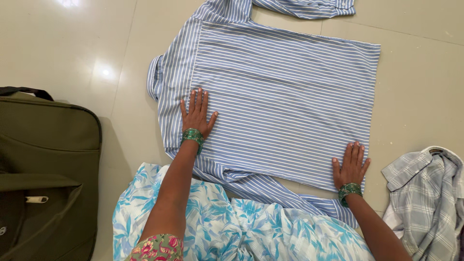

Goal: The person buttons a blue and white striped shirt, then folds it neatly on the floor. The shirt is folded in half, then the sleeves are folded in, and finally the shirt is rolled up into a compact bundle.

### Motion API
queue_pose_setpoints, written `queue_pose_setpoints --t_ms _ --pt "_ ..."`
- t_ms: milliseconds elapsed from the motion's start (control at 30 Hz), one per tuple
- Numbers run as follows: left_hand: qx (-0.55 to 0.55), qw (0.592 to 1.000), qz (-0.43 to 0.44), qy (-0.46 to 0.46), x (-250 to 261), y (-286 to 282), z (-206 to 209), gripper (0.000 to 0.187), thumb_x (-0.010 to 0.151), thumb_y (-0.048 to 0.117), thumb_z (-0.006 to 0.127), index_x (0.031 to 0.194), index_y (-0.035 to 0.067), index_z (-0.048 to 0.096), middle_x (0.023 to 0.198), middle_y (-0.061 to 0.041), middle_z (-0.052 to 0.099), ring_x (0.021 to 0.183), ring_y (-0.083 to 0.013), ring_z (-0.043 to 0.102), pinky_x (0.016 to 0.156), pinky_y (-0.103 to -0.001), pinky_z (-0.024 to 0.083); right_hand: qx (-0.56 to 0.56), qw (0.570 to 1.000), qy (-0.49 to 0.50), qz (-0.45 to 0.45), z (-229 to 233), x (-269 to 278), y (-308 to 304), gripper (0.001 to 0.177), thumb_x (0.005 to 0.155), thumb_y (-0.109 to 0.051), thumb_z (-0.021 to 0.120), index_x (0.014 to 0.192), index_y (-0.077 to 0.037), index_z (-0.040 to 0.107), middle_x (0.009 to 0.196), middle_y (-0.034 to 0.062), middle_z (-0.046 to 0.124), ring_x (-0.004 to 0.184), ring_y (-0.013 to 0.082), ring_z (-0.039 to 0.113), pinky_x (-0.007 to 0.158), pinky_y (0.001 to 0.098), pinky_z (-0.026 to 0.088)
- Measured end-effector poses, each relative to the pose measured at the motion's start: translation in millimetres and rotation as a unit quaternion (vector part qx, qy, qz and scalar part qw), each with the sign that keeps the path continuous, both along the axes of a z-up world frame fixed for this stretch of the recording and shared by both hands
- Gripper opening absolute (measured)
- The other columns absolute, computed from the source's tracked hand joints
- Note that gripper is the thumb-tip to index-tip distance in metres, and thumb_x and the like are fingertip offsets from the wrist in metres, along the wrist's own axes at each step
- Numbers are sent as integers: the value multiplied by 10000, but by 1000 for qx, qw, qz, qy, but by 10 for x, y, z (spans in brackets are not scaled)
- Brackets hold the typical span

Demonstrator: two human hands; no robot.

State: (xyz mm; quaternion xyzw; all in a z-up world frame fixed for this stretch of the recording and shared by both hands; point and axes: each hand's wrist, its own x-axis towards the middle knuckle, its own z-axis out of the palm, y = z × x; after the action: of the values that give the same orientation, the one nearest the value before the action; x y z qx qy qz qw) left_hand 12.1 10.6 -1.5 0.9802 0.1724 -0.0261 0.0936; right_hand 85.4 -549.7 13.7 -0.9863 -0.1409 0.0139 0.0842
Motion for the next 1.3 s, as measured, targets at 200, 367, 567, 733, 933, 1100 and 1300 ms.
queue_pose_setpoints --t_ms 200,367,567,733,933,1100,1300 --pt "85 995 -43 -29 -236 1 -119 729 1019 580 286 1642 239 123 1720 -11 55 1571 -213 2 1249 -561 -13 1 1000 -10 -1 -2 2 4 784 1007 -547 267 1624 -70 185 1712 153 108 1588 313 30 1232 614 -20" --pt "7 993 118 -26 -550 258 -31 751 1016 565 286 1638 172 131 1715 -81 50 1571 -247 4 1247 -506 10 5 1000 -14 2 0 8 15 776 1008 -531 285 1622 -67 184 1715 153 110 1590 311 31 1234 612 -18" --pt "-11 992 119 -40 -546 323 72 744 1038 550 295 1645 151 138 1721 -89 61 1581 -245 13 1266 -490 13 10 1000 -9 5 17 -13 -17 774 1015 -540 274 1627 -77 177 1718 141 108 1591 306 29 1246 586 -18" --pt "-20 992 120 -37 -539 337 52 738 1036 531 325 1642 154 142 1724 -80 60 1585 -240 17 1271 -496 20 6 1000 -8 7 14 -8 -14 777 1015 -557 269 1625 -83 179 1717 136 104 1590 301 26 1247 577 -17" --pt "118 987 106 11 -260 119 -50 776 1014 428 419 1665 118 132 1726 -127 65 1590 -277 28 1244 -547 25 0 1000 -9 7 11 10 -7 787 1007 -571 251 1625 -90 173 1713 132 94 1584 295 20 1245 563 -21" --pt "-8 996 -87 19 36 -838 -19 787 1000 490 367 1626 105 87 1711 -108 29 1564 -256 -4 1239 -549 18 -7 1000 -14 10 0 14 -33 776 1010 -558 251 1624 -90 174 1714 128 94 1587 291 19 1248 561 -25" --pt "-34 996 -64 55 -148 -924 34 771 992 594 239 1628 192 72 1709 -5 28 1559 -176 0 1253 -486 12 -5 1000 -17 9 -15 48 -56 774 1010 -542 266 1629 -86 177 1719 121 100 1594 284 19 1252 558 -26"
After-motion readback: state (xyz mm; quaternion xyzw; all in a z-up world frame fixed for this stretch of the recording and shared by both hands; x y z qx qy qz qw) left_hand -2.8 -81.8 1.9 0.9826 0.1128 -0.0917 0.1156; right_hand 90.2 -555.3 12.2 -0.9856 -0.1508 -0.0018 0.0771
